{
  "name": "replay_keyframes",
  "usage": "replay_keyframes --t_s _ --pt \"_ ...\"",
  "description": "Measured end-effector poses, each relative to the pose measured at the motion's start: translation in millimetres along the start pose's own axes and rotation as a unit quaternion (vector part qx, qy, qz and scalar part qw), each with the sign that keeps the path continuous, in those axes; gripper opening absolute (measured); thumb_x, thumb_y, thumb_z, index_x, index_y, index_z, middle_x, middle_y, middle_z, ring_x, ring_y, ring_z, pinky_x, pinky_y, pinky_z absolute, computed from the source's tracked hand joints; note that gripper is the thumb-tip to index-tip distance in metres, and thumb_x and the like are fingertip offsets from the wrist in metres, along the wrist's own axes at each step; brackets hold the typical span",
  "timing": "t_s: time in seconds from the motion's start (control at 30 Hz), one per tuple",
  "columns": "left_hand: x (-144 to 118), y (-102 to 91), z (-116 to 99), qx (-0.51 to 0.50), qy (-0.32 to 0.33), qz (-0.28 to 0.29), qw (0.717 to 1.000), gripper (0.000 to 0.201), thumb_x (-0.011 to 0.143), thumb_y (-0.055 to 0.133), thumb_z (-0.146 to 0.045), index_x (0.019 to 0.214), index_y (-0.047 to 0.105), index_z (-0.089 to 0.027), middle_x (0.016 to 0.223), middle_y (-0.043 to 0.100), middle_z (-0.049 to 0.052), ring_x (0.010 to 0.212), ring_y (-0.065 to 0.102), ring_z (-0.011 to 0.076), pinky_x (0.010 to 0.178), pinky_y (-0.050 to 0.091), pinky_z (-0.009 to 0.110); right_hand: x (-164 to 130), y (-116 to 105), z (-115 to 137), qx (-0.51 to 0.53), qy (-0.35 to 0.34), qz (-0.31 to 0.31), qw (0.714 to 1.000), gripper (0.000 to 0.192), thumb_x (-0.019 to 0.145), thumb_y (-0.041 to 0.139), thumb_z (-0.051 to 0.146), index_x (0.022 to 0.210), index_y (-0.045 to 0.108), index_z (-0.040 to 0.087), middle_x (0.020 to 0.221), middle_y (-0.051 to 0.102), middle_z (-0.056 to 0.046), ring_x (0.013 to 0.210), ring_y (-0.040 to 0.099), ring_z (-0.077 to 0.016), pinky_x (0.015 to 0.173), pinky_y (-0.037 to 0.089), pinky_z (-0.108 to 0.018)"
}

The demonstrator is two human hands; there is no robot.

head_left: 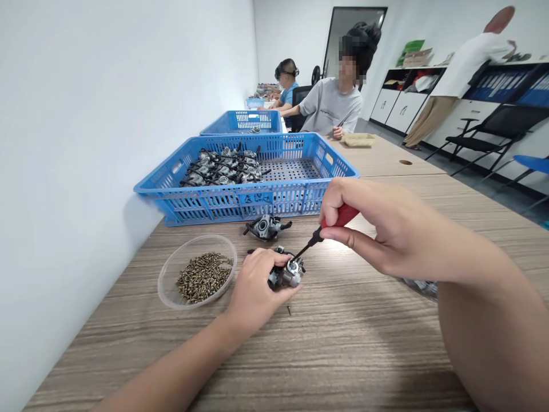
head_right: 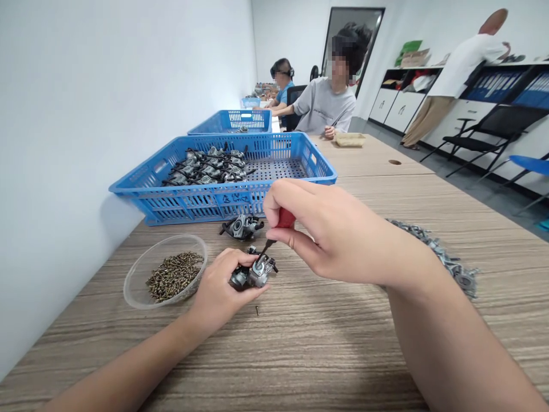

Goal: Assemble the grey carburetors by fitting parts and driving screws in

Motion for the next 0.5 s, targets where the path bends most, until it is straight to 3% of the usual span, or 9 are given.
replay_keyframes --t_s 0.5 --pt "1.2 0.8 -0.4 -0.01 -0.005 -0.003 1.0 0.051 0.076 0.105 -0.019 0.113 0.071 -0.024 0.107 0.079 0.002 0.103 0.071 0.0284 0.09 0.054 0.042 -0.2 0.6 -2.5 0.001 0.015 -0.015 1.0 0.013 0.106 0.071 0.029 0.11 0.059 0.025 0.103 0.075 -0.005 0.086 0.069 -0.024 0.077 0.05 -0.039"
Point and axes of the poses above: each hand's wrist, its own x-axis towards the middle knuckle, its own y-axis out of the palm, z = x × y, the point moved 2 cm from there along x, towards the middle knuckle
